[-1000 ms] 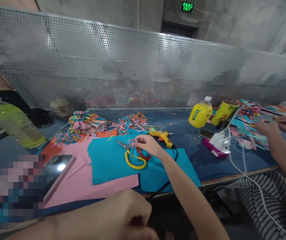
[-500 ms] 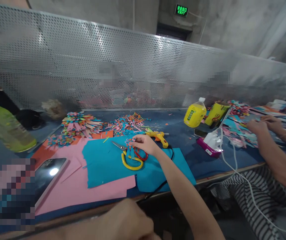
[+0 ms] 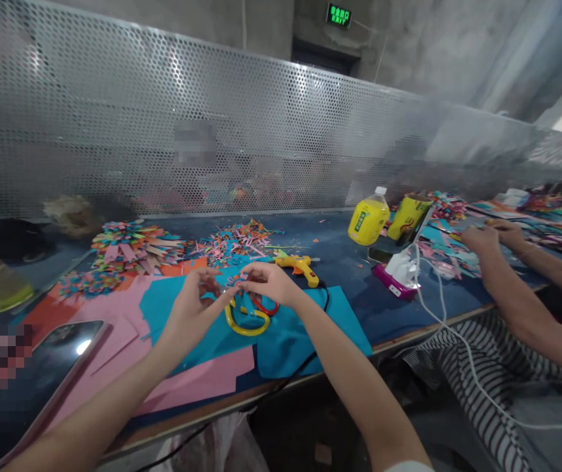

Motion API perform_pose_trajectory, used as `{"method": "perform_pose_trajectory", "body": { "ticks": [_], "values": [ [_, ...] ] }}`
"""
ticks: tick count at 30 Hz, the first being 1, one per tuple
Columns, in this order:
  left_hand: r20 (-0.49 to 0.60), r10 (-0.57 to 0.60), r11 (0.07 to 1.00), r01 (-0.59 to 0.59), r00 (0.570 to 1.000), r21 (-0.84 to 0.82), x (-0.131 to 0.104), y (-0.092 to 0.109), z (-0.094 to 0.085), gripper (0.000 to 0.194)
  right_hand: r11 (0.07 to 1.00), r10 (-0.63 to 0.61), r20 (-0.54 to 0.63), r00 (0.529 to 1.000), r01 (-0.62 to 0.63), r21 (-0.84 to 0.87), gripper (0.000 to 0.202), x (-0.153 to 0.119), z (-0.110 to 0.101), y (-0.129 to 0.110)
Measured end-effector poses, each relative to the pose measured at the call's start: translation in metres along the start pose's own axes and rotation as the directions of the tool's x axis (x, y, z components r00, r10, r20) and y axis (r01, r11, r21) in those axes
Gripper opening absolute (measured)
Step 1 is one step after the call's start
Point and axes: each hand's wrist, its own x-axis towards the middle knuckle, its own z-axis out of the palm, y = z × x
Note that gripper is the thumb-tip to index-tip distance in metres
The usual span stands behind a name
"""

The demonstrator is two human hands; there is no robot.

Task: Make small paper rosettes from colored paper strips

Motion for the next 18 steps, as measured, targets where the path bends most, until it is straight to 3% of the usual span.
{"method": "perform_pose_trajectory", "body": {
  "ticks": [3,8,13,16,18],
  "values": [
    [-0.014,0.007,0.998,-0.006,1.0,0.058,0.003,-0.005,-0.003,0.037,0.999,0.001,-0.029,1.0,0.0,0.039,0.037,0.001,0.0,0.0],
    [0.109,0.011,0.988,-0.027,0.994,0.15,0.007,-0.01,-0.009,0.024,0.999,-0.032,-0.019,0.999,0.032,0.006,0.032,0.0,0.001,0.006],
    [0.152,0.026,0.987,-0.049,0.988,0.154,0.008,-0.014,-0.011,0.023,1.0,-0.029,0.012,1.0,0.029,-0.003,0.032,0.003,-0.001,0.01],
    [0.139,0.022,0.994,-0.038,0.99,0.106,0.012,-0.017,-0.012,0.022,0.985,-0.12,-0.13,0.984,0.101,-0.143,0.026,0.001,-0.001,-0.004],
    [0.114,0.016,0.996,-0.025,0.993,0.082,0.013,-0.018,-0.013,0.022,0.94,-0.26,-0.28,0.924,0.175,-0.294,0.02,-0.009,0.007,-0.023]
  ]
}}
